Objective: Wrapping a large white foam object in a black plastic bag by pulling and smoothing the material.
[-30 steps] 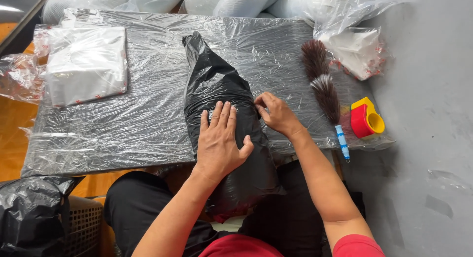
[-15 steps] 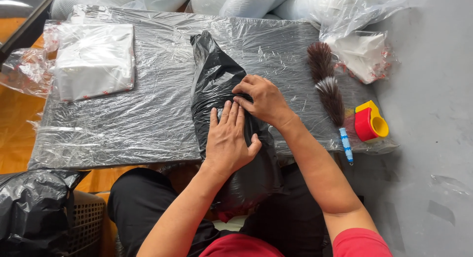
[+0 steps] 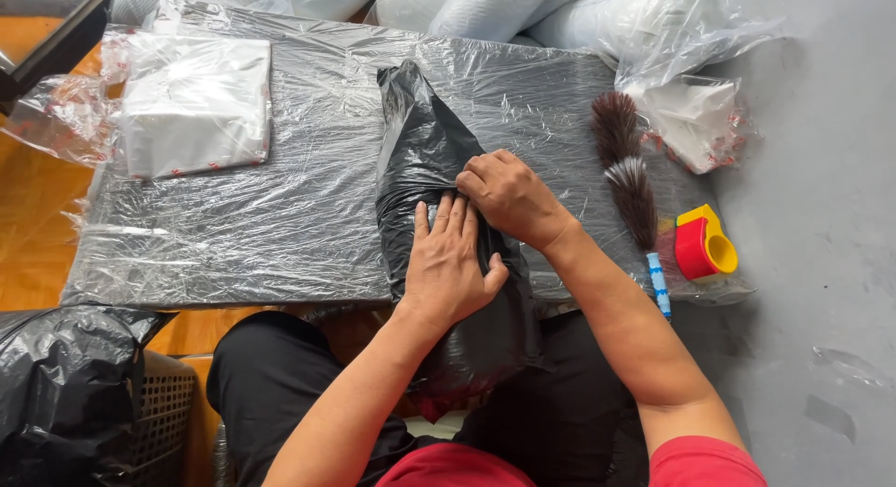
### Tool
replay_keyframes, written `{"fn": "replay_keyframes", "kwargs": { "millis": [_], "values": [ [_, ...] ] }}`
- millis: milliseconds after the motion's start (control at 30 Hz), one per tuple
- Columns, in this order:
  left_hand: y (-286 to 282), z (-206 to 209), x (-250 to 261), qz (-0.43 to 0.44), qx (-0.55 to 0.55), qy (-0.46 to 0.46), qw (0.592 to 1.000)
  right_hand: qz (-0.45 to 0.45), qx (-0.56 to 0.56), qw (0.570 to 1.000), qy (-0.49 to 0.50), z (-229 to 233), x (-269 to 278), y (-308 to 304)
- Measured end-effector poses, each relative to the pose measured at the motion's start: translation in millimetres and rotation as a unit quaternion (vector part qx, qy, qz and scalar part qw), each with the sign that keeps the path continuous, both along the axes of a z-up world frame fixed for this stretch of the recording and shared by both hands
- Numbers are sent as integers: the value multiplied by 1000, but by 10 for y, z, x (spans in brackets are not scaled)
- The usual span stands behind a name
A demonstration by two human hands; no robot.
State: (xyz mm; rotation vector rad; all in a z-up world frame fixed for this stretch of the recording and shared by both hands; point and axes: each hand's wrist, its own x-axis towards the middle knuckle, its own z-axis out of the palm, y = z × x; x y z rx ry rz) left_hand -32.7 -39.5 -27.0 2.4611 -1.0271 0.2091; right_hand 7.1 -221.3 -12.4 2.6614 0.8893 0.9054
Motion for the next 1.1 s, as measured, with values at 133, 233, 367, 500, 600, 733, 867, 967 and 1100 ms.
{"fn": "replay_keyframes", "kwargs": {
  "millis": [133, 233, 367, 500, 600, 733, 867, 967, 1100],
  "values": [
    [-56, -117, 39, -15, 5, 27, 1000, 39, 39, 997, 49, 128, -187, 30],
    [-40, -93, 55, -30, -9, 33, 999, 37, 98, 990, 95, 105, -242, -10],
    [86, -133, 99, -60, -317, 36, 946, 15, 197, 971, 136, -14, -293, -114],
    [266, -277, 253, 60, -433, 0, 899, -2, 255, 956, 144, 73, -407, -8],
    [434, -335, 220, 113, -405, 103, 901, -60, 255, 954, 146, 55, -495, 50],
    [636, -307, 155, 142, -318, 388, 853, -219, 376, 881, 184, 101, -788, 258],
    [594, -248, 95, 135, -288, 376, 870, -350, 499, 716, 342, 81, -1033, 412],
    [522, 215, -39, 116, -242, 334, 903, -310, 562, 706, 300, -132, -1071, 197],
    [520, 634, -80, 75, -194, 275, 939, -247, 645, 662, 291, -295, -1060, 149]
  ]
}}
